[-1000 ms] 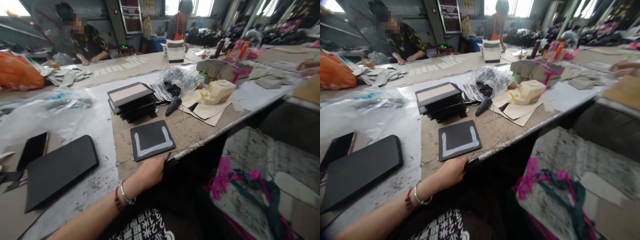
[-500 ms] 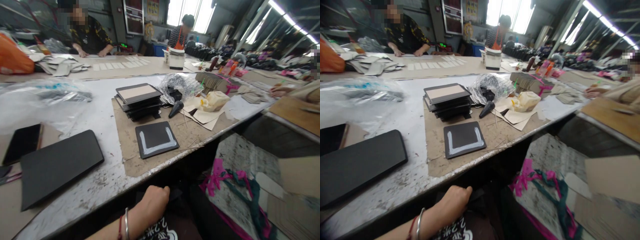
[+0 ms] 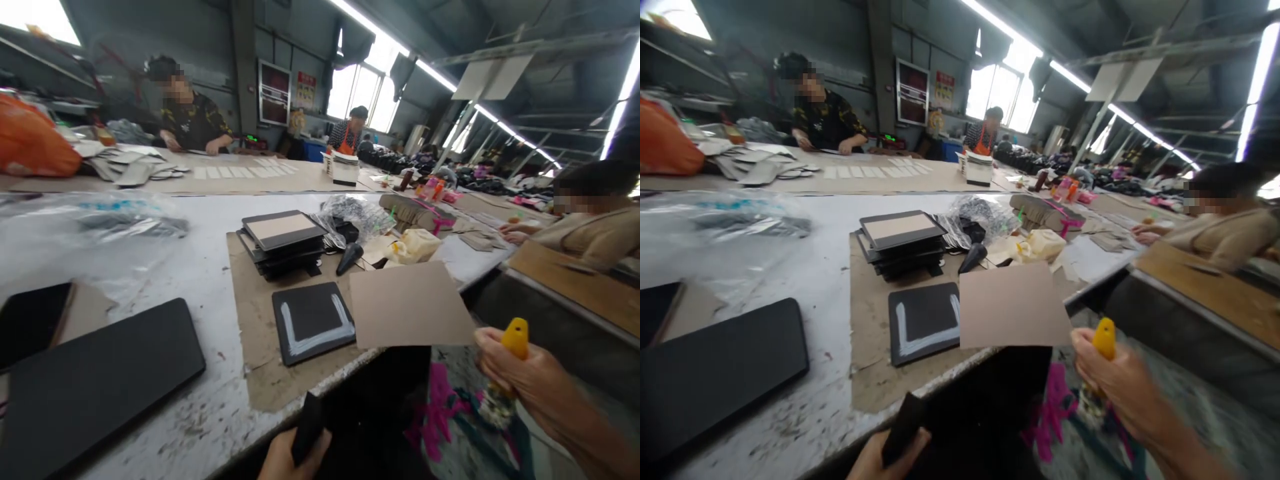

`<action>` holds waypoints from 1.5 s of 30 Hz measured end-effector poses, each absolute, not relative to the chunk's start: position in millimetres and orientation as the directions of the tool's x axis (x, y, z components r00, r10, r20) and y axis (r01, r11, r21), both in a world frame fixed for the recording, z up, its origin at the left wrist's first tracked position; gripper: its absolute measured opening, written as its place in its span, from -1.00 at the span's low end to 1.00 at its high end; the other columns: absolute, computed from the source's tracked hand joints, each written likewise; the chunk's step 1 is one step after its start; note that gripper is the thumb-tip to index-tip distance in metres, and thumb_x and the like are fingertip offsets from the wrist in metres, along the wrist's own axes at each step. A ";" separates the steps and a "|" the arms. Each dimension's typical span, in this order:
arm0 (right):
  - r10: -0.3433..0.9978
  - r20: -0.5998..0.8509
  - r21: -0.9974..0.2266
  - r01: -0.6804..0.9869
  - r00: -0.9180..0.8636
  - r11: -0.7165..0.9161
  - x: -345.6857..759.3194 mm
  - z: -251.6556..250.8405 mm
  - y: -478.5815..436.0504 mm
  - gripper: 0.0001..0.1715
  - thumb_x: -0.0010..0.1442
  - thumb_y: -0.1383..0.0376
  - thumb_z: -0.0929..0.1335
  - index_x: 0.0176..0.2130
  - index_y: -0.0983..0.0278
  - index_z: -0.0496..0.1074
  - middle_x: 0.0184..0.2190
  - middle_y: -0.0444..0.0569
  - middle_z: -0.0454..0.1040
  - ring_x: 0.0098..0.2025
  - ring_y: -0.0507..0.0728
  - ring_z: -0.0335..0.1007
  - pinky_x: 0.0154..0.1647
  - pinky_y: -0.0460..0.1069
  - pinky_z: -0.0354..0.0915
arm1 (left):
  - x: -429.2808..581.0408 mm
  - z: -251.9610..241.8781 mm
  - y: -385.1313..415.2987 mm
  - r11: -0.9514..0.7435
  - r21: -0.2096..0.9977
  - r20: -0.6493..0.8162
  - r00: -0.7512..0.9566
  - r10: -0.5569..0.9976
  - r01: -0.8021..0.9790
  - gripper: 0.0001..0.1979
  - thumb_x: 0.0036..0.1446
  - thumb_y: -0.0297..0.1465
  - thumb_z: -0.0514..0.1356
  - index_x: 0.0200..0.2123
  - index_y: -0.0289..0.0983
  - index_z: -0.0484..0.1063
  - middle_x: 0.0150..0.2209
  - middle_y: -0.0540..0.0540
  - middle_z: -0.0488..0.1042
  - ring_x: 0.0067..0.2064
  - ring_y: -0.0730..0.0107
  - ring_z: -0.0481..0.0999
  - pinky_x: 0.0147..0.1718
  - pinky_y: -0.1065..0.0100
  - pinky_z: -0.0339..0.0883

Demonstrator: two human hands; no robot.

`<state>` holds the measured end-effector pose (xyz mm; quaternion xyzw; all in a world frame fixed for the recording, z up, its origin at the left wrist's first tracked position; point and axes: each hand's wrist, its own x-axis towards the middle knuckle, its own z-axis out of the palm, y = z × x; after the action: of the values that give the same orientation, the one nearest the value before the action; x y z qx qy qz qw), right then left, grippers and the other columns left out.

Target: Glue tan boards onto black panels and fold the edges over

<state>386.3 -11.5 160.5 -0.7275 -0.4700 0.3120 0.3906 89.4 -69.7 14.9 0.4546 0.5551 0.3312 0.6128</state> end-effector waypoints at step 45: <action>0.913 -0.408 -0.885 0.233 0.024 -0.402 311.3 112.4 69.7 -0.48 -0.12 -0.04 0.40 -0.54 0.25 0.11 -0.74 -0.36 -0.04 -0.72 -0.17 -0.23 -0.71 -0.18 -0.20 | 4.1 82.0 -29.3 0.404 0.903 -0.391 -0.111 0.914 0.145 -0.57 -0.11 -0.03 0.16 -0.51 -0.34 0.38 -0.73 0.09 0.16 -0.66 0.51 0.14 -0.65 0.45 0.06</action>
<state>311.3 69.7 112.4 -0.6420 -0.4463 0.5373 0.3161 4.1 -29.3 82.0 0.4067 0.6505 0.3639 0.5282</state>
